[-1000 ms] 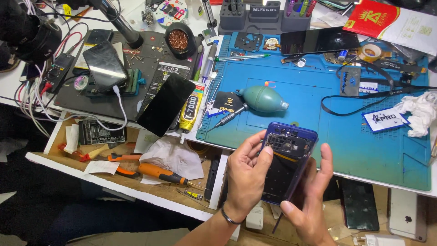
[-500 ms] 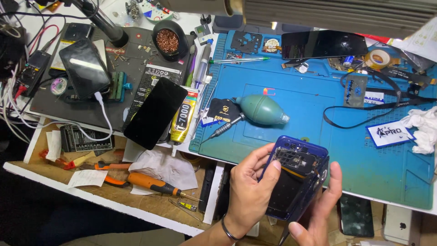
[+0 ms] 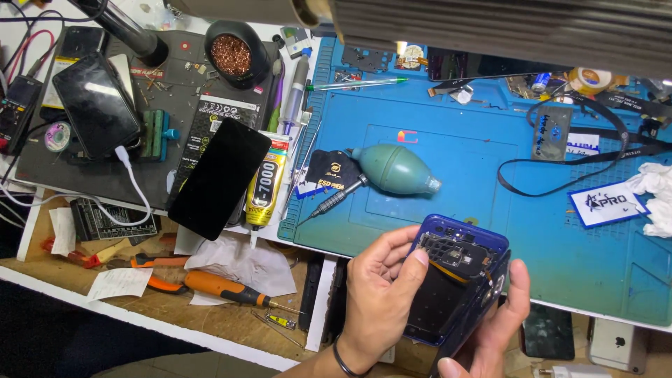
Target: Disassembling a mobile phone using a screwdriver and prying tools to access internal components.
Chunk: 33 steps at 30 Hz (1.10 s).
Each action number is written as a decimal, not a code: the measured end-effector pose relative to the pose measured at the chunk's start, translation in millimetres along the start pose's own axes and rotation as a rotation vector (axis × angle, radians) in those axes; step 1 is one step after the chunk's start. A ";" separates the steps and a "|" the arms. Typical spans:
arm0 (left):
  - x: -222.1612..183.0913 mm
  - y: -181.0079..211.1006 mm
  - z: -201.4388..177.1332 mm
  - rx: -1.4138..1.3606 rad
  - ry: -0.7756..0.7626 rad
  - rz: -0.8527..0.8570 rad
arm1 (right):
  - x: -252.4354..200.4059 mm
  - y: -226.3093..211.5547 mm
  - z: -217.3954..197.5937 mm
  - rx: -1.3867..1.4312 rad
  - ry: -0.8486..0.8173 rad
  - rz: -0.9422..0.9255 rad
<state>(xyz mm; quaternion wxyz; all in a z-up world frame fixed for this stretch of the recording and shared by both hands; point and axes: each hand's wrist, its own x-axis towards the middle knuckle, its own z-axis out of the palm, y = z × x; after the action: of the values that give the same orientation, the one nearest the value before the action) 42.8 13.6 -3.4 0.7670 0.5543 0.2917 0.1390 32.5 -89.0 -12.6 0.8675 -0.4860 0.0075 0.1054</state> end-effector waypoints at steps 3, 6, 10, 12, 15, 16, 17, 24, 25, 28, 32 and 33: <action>0.3 -0.8 0.4 0.000 0.002 -0.003 | -0.8 0.3 3.9 0.032 -0.005 -0.020; -0.1 0.0 0.2 -0.003 0.006 -0.012 | -1.1 -0.9 6.6 0.057 0.006 -0.022; -0.4 0.1 -0.8 0.000 0.004 -0.015 | 0.4 -1.2 -7.7 -0.028 -0.060 0.010; -0.3 -1.7 -1.5 -0.006 0.001 -0.016 | 0.0 -3.2 -9.0 -0.012 -0.088 0.024; 0.5 -5.9 -2.9 -0.021 0.000 -0.019 | -0.3 -9.2 -7.6 -0.043 -0.108 0.066; 0.7 -7.6 -3.6 -0.029 0.000 -0.019 | -0.4 -11.6 -6.7 -0.089 -0.099 0.095; 0.1 -8.0 -3.8 -0.028 0.001 -0.017 | 0.1 -11.5 -6.9 -0.087 -0.101 0.094; -0.3 -8.8 -3.8 -0.036 0.001 -0.037 | 4.5 -12.9 -16.1 -0.135 -0.167 0.109; -0.2 -9.5 -4.4 -0.039 0.000 -0.045 | 4.4 -12.9 -17.2 -0.151 -0.183 0.107; -1.4 -6.2 -3.4 -0.051 0.009 -0.055 | 4.4 -13.0 -20.4 -0.181 -0.196 0.111; -1.2 -9.1 -3.6 -0.067 0.008 -0.053 | 5.6 -9.6 -25.3 -0.227 -0.215 0.119; -1.1 -10.3 -3.7 -0.066 0.015 -0.051 | 6.1 -7.4 -26.9 -0.194 -0.233 0.095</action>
<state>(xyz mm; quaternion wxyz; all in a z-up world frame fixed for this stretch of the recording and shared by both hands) 38.6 12.3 -13.5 0.7859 0.5201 0.3068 0.1334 42.2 -114.4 -21.3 0.8056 -0.5510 -0.0806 0.2024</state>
